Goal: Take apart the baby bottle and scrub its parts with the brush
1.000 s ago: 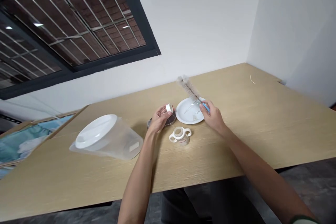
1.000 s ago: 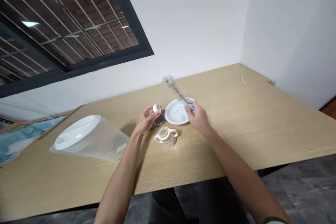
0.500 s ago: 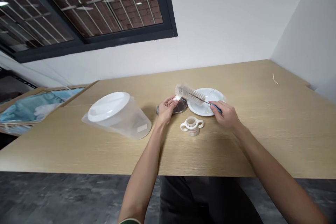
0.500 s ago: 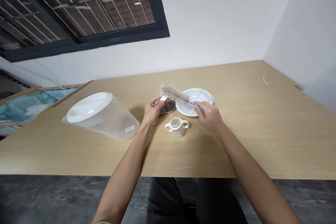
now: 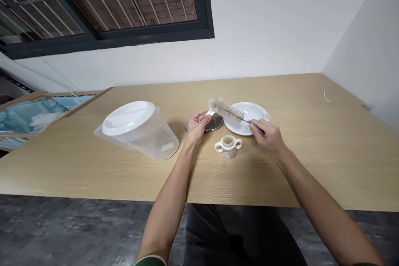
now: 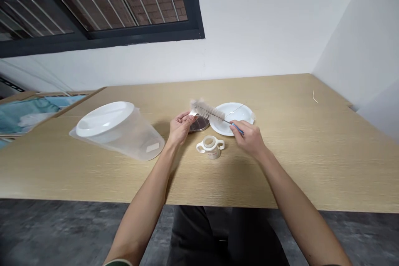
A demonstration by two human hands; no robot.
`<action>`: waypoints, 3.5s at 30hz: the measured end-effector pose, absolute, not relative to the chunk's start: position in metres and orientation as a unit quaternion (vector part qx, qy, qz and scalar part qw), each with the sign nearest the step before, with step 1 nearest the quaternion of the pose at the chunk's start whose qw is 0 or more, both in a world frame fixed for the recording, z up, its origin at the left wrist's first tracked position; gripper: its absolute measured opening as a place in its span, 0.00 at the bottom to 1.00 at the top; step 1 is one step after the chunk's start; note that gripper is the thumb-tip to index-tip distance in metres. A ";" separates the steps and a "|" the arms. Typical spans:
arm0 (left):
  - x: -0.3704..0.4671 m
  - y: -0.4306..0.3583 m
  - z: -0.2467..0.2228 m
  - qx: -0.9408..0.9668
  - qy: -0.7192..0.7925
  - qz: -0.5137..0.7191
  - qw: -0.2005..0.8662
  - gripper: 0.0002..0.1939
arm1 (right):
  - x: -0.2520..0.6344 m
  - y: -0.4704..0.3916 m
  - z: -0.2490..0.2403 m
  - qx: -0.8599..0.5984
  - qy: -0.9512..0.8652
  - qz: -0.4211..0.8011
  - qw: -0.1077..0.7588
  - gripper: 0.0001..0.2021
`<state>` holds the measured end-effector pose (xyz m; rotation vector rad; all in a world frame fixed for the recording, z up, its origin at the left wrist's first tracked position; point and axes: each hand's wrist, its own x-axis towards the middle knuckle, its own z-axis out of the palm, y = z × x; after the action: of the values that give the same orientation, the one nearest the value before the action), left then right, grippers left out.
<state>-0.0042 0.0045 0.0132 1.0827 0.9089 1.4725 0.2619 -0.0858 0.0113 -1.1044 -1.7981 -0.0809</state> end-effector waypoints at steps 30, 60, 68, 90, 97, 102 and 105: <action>0.007 -0.004 0.018 0.399 0.326 0.580 0.631 0.23 | 0.259 -0.089 0.010 -0.512 -0.731 -0.049 0.447 0.16; -0.002 -0.004 0.026 0.361 0.325 0.625 0.611 0.26 | 0.263 -0.088 0.012 -0.509 -0.714 -0.056 0.478 0.15; -0.005 -0.009 0.031 0.393 0.303 0.612 0.616 0.28 | 0.259 -0.092 0.015 -0.491 -0.743 -0.057 0.451 0.16; -0.003 -0.010 0.028 0.416 0.293 0.570 0.645 0.32 | 0.258 -0.091 0.015 -0.482 -0.747 -0.069 0.452 0.16; -0.006 -0.003 0.020 0.443 0.324 0.564 0.617 0.33 | 0.266 -0.089 0.017 -0.501 -0.714 -0.091 0.480 0.15; -0.006 0.000 0.016 0.460 0.315 0.571 0.602 0.37 | 0.262 -0.090 0.015 -0.482 -0.742 -0.076 0.459 0.15; -0.007 0.001 0.015 0.467 0.321 0.576 0.589 0.39 | 0.262 -0.087 0.009 -0.521 -0.729 -0.086 0.435 0.16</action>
<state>-0.0069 0.0006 0.0150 1.0865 0.7480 1.3414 0.2620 -0.0873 0.0093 -1.2969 -1.8161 -0.2145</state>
